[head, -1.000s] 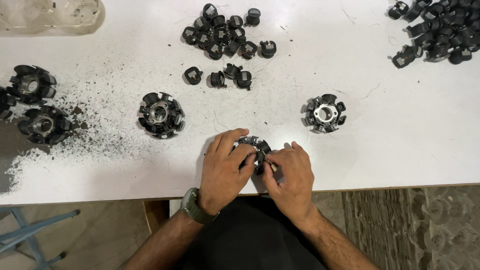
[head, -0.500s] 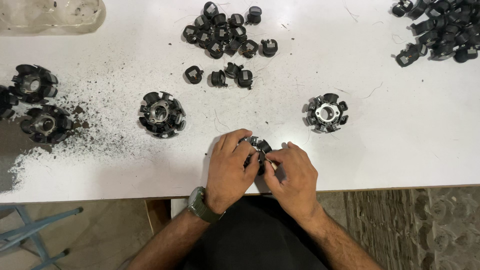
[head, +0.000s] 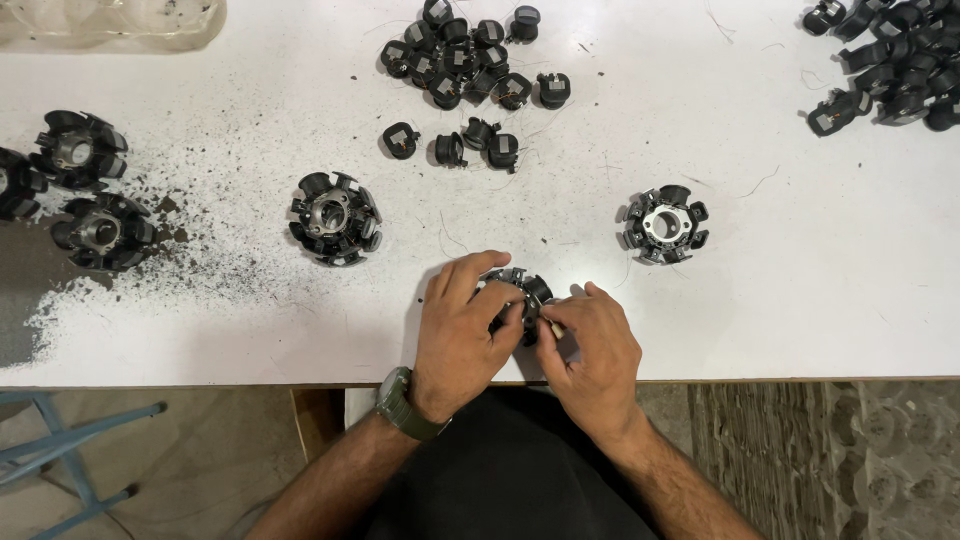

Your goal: The person uses a small tool to scrape or deburr the edges of black mechanical components on a white table. They handle both larger gear-like parts and smaller cylindrical pieces, placing finished items aside in separate piles.

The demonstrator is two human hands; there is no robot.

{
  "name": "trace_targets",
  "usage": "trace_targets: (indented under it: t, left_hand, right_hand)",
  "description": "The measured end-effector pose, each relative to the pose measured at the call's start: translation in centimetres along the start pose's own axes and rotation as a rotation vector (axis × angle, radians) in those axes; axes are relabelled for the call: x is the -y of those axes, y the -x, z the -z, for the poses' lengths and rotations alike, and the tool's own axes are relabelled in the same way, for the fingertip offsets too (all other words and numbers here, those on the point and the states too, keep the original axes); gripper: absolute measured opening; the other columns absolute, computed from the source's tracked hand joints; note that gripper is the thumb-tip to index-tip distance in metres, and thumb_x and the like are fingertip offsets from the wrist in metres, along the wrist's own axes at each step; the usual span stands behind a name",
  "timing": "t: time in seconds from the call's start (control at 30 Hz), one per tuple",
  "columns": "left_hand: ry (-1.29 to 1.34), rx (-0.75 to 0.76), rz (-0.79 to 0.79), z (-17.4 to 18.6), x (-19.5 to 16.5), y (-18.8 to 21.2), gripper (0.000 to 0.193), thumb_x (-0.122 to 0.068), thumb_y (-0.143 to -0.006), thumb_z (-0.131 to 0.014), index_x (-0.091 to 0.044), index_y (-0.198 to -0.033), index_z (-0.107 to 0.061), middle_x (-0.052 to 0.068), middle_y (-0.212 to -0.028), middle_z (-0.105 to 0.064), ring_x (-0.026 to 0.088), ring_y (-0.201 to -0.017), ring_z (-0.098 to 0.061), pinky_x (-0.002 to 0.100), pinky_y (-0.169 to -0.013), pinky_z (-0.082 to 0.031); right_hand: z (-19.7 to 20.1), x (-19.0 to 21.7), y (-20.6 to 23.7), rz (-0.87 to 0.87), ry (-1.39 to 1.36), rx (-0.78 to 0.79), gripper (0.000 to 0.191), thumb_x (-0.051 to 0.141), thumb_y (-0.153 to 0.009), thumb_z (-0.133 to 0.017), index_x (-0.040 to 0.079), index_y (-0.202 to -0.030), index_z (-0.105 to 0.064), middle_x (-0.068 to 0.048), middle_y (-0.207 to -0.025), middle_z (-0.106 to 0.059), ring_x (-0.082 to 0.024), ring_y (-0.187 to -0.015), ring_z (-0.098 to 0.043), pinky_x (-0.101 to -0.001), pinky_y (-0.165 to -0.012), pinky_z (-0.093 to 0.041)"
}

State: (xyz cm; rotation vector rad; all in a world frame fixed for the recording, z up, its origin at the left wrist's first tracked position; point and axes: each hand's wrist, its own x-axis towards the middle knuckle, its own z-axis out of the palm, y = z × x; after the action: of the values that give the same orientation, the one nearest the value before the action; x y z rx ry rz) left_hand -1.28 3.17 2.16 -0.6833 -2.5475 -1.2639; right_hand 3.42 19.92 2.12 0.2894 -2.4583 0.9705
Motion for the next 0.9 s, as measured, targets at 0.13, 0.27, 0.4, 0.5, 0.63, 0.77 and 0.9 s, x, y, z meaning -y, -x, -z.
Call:
trace_targets:
  t: [0.13, 0.27, 0.4, 0.5, 0.63, 0.77, 0.9]
  left_hand:
    - [-0.056, 0.049, -0.032, 0.1, 0.2, -0.4, 0.015, -0.009, -0.08, -0.075, -0.008, -0.095, -0.069, 0.011, -0.132, -0.061, 0.031, -0.124, -0.056, 0.049, -0.104, -0.042]
    - [-0.042, 0.127, -0.034, 0.2, 0.2, -0.6, 0.014, -0.01, -0.078, -0.075, -0.007, -0.09, -0.069, 0.011, -0.128, -0.062, 0.031, -0.127, -0.056, 0.05, -0.104, -0.042]
    - [0.023, 0.105, 0.004, 0.0, -0.2, -0.4, 0.012, -0.011, -0.083, -0.075, -0.007, -0.094, -0.07, 0.011, -0.13, -0.064, 0.029, -0.123, -0.057, 0.047, -0.104, -0.044]
    - [0.019, 0.071, 0.045, -0.5, -0.2, -0.3, 0.01, -0.01, -0.086, -0.073, -0.007, -0.094, -0.069, 0.011, -0.128, -0.065, 0.03, -0.121, -0.058, 0.047, -0.103, -0.044]
    - [0.036, 0.066, 0.099, -0.9, 0.0, -0.1, 0.008, -0.008, -0.084, -0.072, -0.005, -0.088, -0.065, 0.012, -0.128, -0.064, 0.033, -0.119, -0.058, 0.048, -0.102, -0.044]
    - [0.022, 0.06, 0.101, -1.0, 0.1, -0.2, 0.008, -0.005, -0.082, -0.071, -0.004, -0.084, -0.062, 0.013, -0.127, -0.063, 0.034, -0.118, -0.057, 0.05, -0.102, -0.044]
    - [0.026, 0.061, 0.103, -1.1, 0.1, -0.1, 0.01, -0.004, -0.081, -0.071, -0.004, -0.084, -0.062, 0.013, -0.127, -0.062, 0.035, -0.117, -0.057, 0.05, -0.1, -0.045]
  right_hand:
    - [0.3, 0.3, -0.2, 0.019, 0.022, 0.001, 0.024, 0.002, -0.085, -0.077, 0.006, -0.106, -0.065, -0.007, -0.096, -0.07, -0.025, -0.094, -0.071, -0.0511, -0.108, -0.052]
    - [0.8, 0.4, -0.6, -0.011, 0.043, 0.055, 0.02, 0.003, -0.085, -0.078, 0.007, -0.102, -0.068, -0.004, -0.09, -0.069, -0.021, -0.086, -0.07, -0.0525, -0.108, -0.052]
    - [0.8, 0.3, -0.7, -0.038, 0.017, 0.07, 0.017, 0.004, -0.087, -0.076, 0.006, -0.102, -0.068, -0.004, -0.089, -0.069, -0.02, -0.081, -0.07, -0.0516, -0.108, -0.052]
    - [0.7, 0.1, -0.3, -0.063, -0.016, 0.054, 0.016, 0.004, -0.088, -0.075, 0.005, -0.102, -0.067, -0.005, -0.092, -0.07, -0.018, -0.079, -0.071, -0.0513, -0.11, -0.053]
    - [0.6, -0.2, 0.3, -0.059, -0.051, 0.013, 0.017, 0.006, -0.091, -0.075, 0.005, -0.105, -0.064, -0.005, -0.095, -0.071, -0.02, -0.088, -0.072, -0.05, -0.11, -0.053]
    - [0.3, -0.2, 0.4, -0.028, -0.031, 0.021, 0.02, 0.005, -0.088, -0.076, 0.006, -0.104, -0.065, -0.005, -0.095, -0.071, -0.019, -0.087, -0.071, -0.0527, -0.111, -0.051]
    - [0.2, 0.1, 0.3, 0.009, 0.031, 0.016, 0.023, 0.004, -0.086, -0.078, 0.008, -0.104, -0.066, -0.005, -0.096, -0.071, -0.022, -0.093, -0.07, -0.0527, -0.11, -0.05]
